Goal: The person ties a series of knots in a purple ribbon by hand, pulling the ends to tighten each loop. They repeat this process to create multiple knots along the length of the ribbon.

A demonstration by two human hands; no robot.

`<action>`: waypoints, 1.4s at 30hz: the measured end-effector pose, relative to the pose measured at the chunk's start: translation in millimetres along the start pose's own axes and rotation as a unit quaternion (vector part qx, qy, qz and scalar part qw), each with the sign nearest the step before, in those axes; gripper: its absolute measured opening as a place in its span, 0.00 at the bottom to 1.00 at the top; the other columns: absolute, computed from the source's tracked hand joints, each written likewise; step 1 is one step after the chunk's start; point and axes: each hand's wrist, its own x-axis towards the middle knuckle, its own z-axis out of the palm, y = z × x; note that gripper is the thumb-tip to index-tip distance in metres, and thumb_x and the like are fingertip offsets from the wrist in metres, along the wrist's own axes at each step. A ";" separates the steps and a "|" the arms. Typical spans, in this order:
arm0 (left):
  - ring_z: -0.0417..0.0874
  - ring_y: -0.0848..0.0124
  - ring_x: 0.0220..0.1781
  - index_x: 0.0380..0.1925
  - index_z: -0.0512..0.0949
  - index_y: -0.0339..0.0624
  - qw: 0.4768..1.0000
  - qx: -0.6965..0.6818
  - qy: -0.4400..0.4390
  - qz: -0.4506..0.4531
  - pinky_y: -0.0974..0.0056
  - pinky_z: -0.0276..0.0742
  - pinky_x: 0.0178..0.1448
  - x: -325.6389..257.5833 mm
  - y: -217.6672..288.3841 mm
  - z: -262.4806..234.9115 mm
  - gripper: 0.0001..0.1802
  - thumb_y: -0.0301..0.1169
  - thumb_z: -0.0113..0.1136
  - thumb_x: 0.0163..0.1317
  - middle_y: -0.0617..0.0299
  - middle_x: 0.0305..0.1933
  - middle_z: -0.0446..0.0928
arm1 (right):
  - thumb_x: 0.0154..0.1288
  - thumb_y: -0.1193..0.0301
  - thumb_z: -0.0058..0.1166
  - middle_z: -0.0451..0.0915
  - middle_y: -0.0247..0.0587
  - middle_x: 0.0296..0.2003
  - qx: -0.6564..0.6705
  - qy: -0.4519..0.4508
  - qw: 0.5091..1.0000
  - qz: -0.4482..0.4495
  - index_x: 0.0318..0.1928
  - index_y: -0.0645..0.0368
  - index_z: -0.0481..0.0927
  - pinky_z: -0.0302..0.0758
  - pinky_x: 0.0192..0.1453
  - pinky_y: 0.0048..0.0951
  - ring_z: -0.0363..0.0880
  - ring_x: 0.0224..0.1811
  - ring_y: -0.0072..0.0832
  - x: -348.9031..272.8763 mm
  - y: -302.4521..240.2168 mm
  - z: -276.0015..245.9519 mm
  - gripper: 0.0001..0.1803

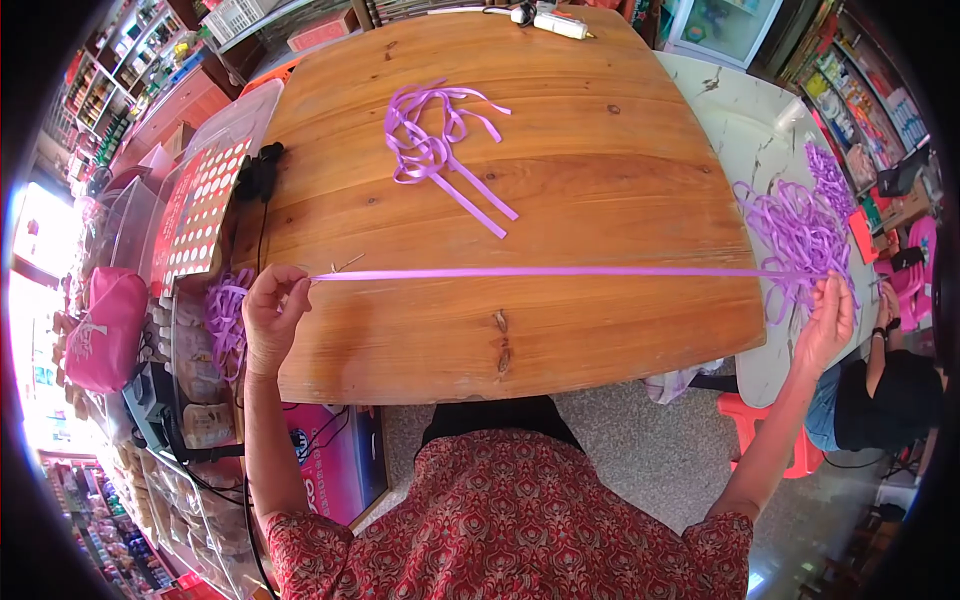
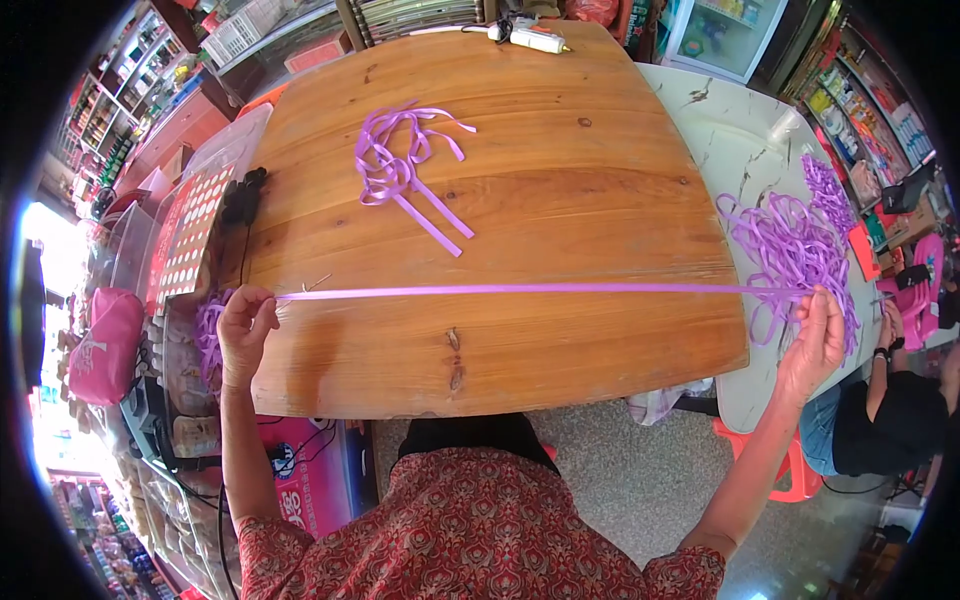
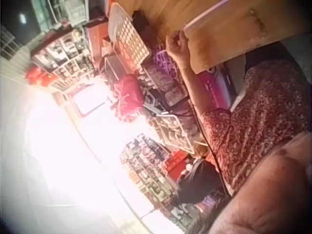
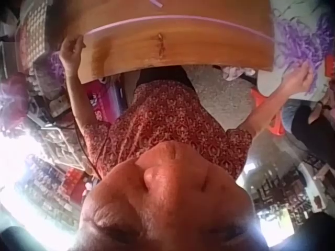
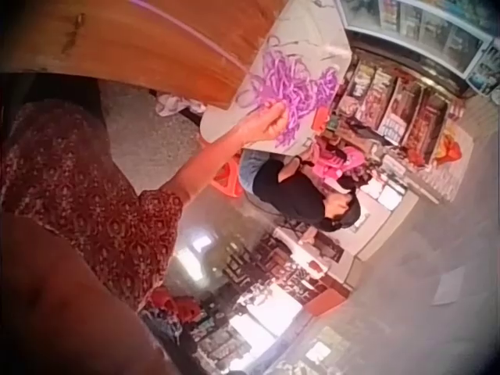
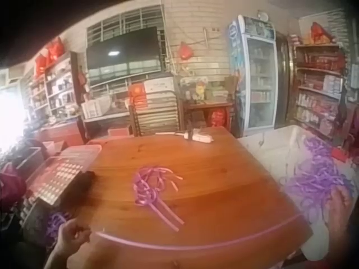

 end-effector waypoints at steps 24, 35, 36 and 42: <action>0.60 0.82 0.22 0.42 0.75 0.38 0.822 -0.543 0.044 -0.163 0.73 0.59 0.27 36.1 52.9 102.4 0.11 0.34 0.53 0.67 0.72 0.22 0.65 | 0.69 0.77 0.46 0.69 0.36 0.37 0.423 -0.117 0.876 0.198 0.57 0.67 0.68 0.59 0.32 0.21 0.61 0.32 0.20 -15.7 -3.6 97.9 0.17; 0.67 0.79 0.29 0.45 0.78 0.37 0.917 -0.377 -0.127 -0.022 0.72 0.66 0.37 14.7 105.3 138.7 0.10 0.26 0.51 0.67 0.65 0.33 0.76 | 0.58 0.87 0.55 0.78 0.38 0.35 0.121 -0.358 0.926 0.019 0.52 0.68 0.75 0.71 0.42 0.18 0.75 0.36 0.18 -104.9 -83.7 260.2 0.19; 0.68 0.79 0.30 0.44 0.79 0.37 0.917 -0.376 -0.133 -0.012 0.72 0.67 0.38 13.5 105.8 139.6 0.10 0.27 0.51 0.67 0.65 0.33 0.76 | 0.56 0.87 0.58 0.79 0.38 0.34 0.151 -0.352 0.923 0.031 0.45 0.68 0.77 0.74 0.41 0.17 0.77 0.36 0.19 -108.1 -86.1 269.7 0.15; 0.70 0.82 0.32 0.44 0.78 0.39 0.869 -0.457 -0.163 -0.096 0.74 0.69 0.39 14.7 98.7 144.8 0.09 0.28 0.54 0.66 0.71 0.32 0.75 | 0.55 0.85 0.60 0.79 0.40 0.34 0.127 -0.428 0.893 -0.053 0.39 0.66 0.79 0.76 0.39 0.18 0.78 0.35 0.21 -106.2 -81.7 294.2 0.10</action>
